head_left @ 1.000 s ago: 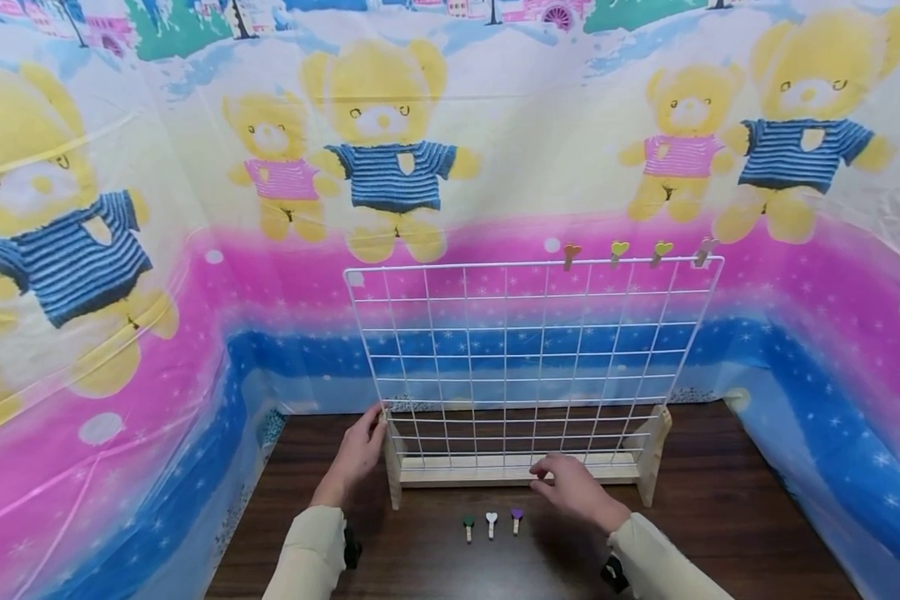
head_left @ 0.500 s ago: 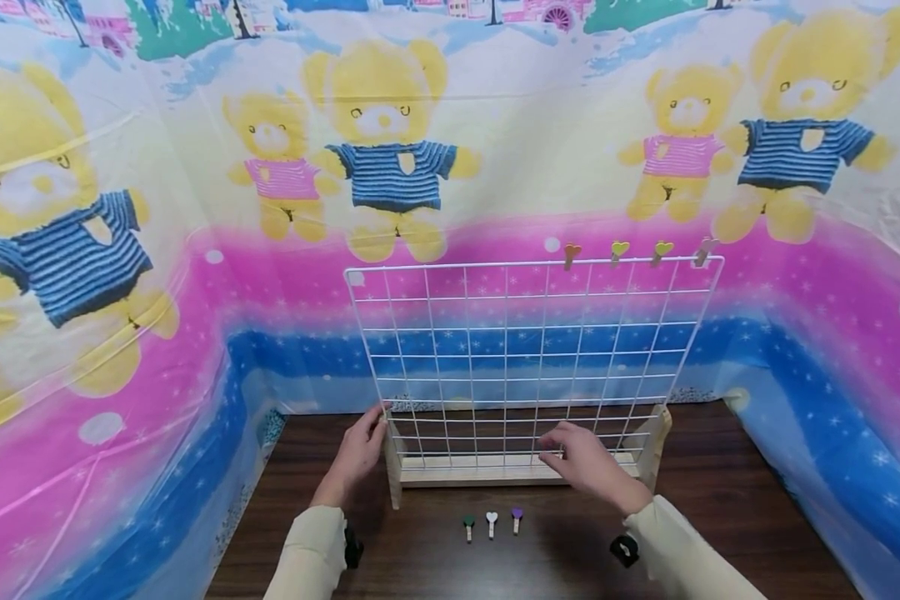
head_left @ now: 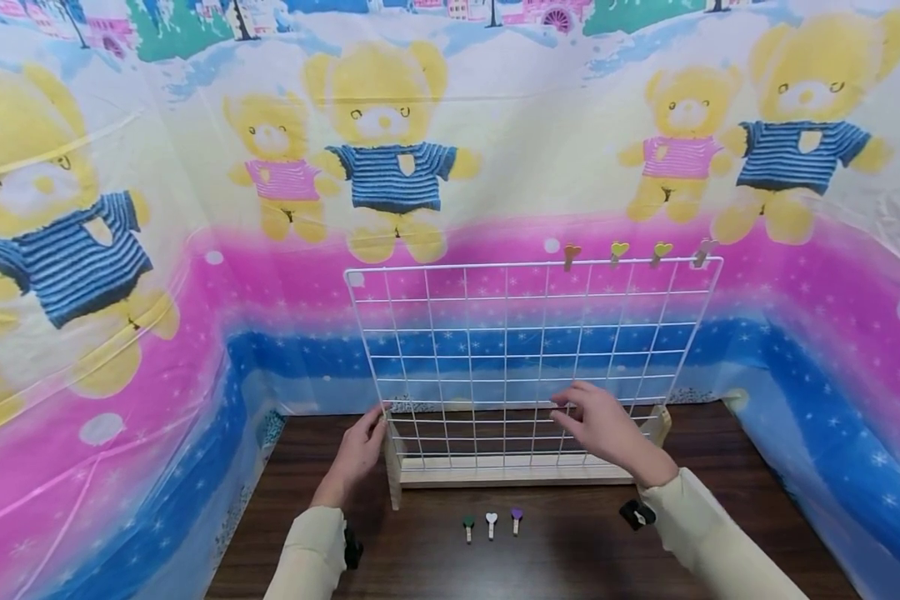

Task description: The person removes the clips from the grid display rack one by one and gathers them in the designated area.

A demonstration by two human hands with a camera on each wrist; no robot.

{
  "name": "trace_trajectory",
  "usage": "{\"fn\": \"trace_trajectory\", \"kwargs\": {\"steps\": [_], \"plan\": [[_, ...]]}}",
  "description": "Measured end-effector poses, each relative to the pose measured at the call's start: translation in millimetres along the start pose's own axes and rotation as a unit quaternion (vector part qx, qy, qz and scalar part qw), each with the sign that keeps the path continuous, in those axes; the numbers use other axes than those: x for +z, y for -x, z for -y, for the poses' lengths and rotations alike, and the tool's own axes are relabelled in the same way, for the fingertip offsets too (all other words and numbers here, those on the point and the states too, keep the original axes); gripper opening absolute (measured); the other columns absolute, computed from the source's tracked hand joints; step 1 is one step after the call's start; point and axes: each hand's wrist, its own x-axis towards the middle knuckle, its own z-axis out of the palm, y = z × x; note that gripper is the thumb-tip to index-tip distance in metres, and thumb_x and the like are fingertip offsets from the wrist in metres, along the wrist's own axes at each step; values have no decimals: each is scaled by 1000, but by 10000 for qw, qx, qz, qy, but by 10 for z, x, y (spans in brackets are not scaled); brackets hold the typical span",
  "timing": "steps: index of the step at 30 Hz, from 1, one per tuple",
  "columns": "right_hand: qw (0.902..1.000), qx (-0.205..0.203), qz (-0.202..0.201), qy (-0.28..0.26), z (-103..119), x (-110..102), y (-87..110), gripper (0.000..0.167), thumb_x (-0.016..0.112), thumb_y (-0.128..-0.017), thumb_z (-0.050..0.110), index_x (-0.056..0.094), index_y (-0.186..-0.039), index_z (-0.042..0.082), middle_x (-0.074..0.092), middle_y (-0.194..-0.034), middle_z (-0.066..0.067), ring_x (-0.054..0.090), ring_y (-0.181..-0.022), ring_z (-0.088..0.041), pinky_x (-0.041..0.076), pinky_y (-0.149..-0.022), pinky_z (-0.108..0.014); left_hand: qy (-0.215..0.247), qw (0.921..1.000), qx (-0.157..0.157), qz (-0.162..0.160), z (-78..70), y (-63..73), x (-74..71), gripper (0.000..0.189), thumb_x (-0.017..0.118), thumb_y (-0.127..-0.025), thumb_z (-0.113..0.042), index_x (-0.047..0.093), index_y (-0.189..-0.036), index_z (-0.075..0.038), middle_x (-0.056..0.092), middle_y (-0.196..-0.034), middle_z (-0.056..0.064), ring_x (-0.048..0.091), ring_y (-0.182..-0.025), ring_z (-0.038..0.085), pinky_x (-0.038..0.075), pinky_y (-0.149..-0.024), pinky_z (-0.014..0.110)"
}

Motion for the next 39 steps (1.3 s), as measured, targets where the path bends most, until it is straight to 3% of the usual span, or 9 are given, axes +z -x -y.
{"fn": "trace_trajectory", "kwargs": {"steps": [12,24,30,39], "plan": [[9975,-557,-406,163,197,-453,-232,23,72,-85,12,69,-106,6,60,-95,-4,47,-59,-2,44,-52,-22,14,10000,13,-58,8,0,-2,36,41,-103,-19,50,-138,-16,45,-141,15,42,-127,32,39,-95,51],[9899,-589,-1267,236,386,-970,-496,28,73,-84,11,69,-111,5,61,-97,-6,48,-57,-5,45,-53,-27,-58,9995,267,-162,38,-21,10,36,41,-103,-19,52,-136,-10,50,-137,16,44,-126,32,38,-96,51],[9821,-724,-1729,174,495,-1176,-632,32,74,-82,8,68,-113,2,61,-101,-8,49,-58,-8,46,-56,-23,-59,9994,263,-200,34,-21,4,35,43,-103,-18,53,-135,-10,52,-135,16,47,-123,31,40,-94,51],[9607,-1071,-2560,43,627,-1353,-830,31,75,-81,5,69,-111,1,63,-101,-12,49,-56,-10,39,-56,-14,-163,9994,256,-170,40,-24,8,36,42,-103,-17,52,-137,-9,50,-136,17,46,-124,32,40,-94,50]]}}
